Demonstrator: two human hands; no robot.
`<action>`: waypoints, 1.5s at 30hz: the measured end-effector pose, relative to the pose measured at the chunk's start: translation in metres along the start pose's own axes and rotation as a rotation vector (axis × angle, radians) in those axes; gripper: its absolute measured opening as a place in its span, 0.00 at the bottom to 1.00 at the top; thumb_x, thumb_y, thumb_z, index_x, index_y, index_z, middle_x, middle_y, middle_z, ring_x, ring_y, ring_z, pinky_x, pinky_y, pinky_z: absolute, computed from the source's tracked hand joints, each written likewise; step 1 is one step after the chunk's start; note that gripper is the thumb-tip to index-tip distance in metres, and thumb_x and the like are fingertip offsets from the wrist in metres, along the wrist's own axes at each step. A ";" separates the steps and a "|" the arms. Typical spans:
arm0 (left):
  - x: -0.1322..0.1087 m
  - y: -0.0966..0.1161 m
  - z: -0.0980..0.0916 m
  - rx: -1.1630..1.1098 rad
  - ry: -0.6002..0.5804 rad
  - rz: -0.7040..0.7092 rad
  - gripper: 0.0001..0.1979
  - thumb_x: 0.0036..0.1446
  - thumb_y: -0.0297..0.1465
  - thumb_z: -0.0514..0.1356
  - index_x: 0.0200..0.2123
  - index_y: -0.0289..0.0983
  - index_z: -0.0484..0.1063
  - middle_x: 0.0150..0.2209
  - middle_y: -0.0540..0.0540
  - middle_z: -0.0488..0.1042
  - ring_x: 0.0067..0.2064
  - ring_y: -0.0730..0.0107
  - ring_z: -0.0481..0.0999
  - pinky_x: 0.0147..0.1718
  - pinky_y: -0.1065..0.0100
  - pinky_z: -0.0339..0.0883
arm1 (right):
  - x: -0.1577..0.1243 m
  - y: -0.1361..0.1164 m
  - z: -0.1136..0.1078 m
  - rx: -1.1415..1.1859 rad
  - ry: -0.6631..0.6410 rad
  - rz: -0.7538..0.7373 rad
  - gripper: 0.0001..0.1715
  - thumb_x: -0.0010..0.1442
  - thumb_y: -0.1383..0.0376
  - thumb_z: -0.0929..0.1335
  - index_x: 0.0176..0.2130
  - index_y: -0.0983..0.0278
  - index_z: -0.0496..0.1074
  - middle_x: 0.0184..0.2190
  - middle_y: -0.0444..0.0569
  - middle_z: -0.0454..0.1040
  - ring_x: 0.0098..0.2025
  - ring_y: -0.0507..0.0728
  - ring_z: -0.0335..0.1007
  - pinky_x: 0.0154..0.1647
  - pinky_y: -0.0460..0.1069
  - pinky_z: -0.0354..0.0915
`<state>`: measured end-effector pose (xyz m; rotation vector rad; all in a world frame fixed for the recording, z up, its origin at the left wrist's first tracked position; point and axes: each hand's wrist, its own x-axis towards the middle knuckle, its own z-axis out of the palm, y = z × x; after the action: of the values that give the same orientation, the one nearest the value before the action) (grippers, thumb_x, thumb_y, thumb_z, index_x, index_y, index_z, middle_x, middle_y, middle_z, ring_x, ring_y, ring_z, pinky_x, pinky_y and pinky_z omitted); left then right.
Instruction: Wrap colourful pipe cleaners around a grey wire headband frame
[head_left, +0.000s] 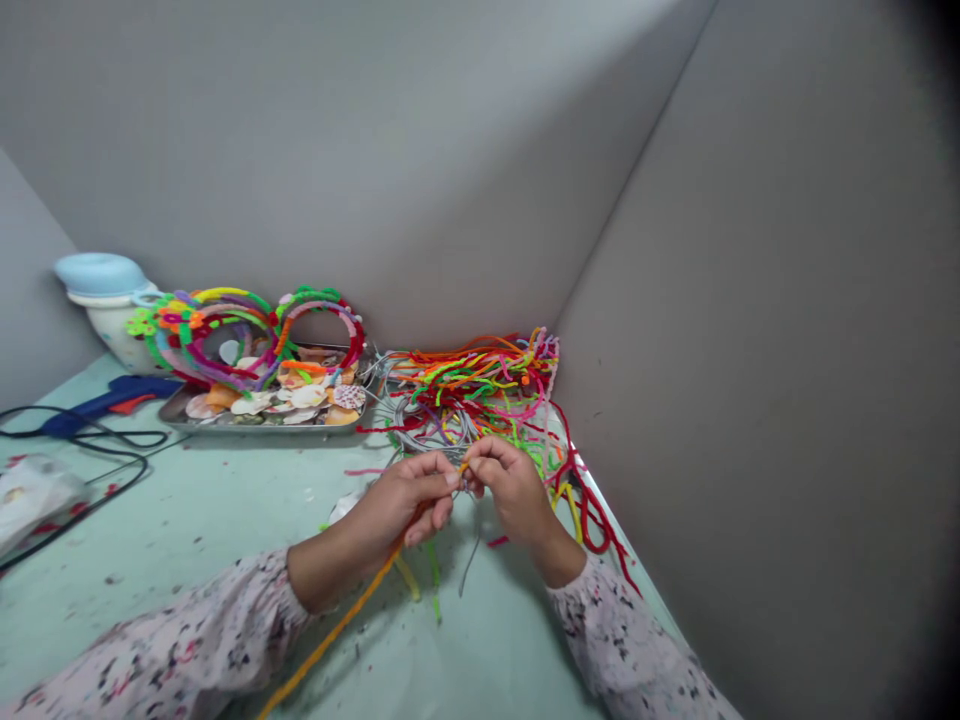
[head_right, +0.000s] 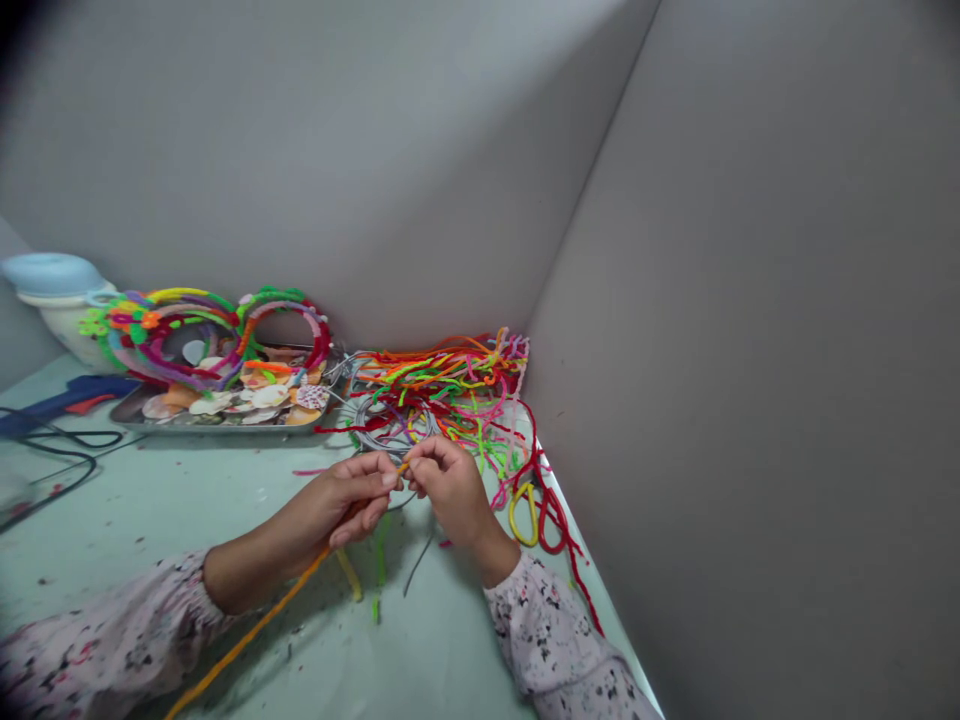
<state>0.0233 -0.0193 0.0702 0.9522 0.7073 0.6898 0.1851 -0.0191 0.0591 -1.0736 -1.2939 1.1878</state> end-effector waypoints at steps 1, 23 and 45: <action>0.000 -0.001 -0.001 -0.008 0.000 0.000 0.07 0.56 0.32 0.58 0.29 0.36 0.63 0.15 0.56 0.68 0.10 0.86 0.52 0.12 0.77 0.41 | 0.001 0.002 0.000 0.068 -0.024 0.027 0.05 0.50 0.66 0.64 0.29 0.63 0.69 0.21 0.41 0.68 0.22 0.50 0.62 0.25 0.45 0.60; 0.005 -0.012 -0.007 -0.353 -0.146 -0.040 0.07 0.60 0.27 0.55 0.28 0.35 0.65 0.12 0.59 0.58 0.09 0.86 0.42 0.10 0.80 0.46 | -0.006 0.015 0.017 0.797 -0.037 0.195 0.05 0.49 0.69 0.71 0.31 0.64 0.73 0.22 0.41 0.69 0.22 0.46 0.62 0.22 0.40 0.59; 0.007 -0.014 -0.006 -0.419 -0.089 -0.082 0.07 0.61 0.27 0.53 0.30 0.33 0.65 0.13 0.58 0.59 0.10 0.86 0.41 0.10 0.80 0.44 | -0.001 0.021 0.010 0.128 0.035 -0.038 0.12 0.59 0.57 0.68 0.32 0.63 0.69 0.22 0.41 0.69 0.24 0.49 0.62 0.27 0.44 0.60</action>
<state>0.0259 -0.0164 0.0542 0.5627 0.4932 0.6848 0.1742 -0.0183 0.0383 -0.9693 -1.1895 1.2016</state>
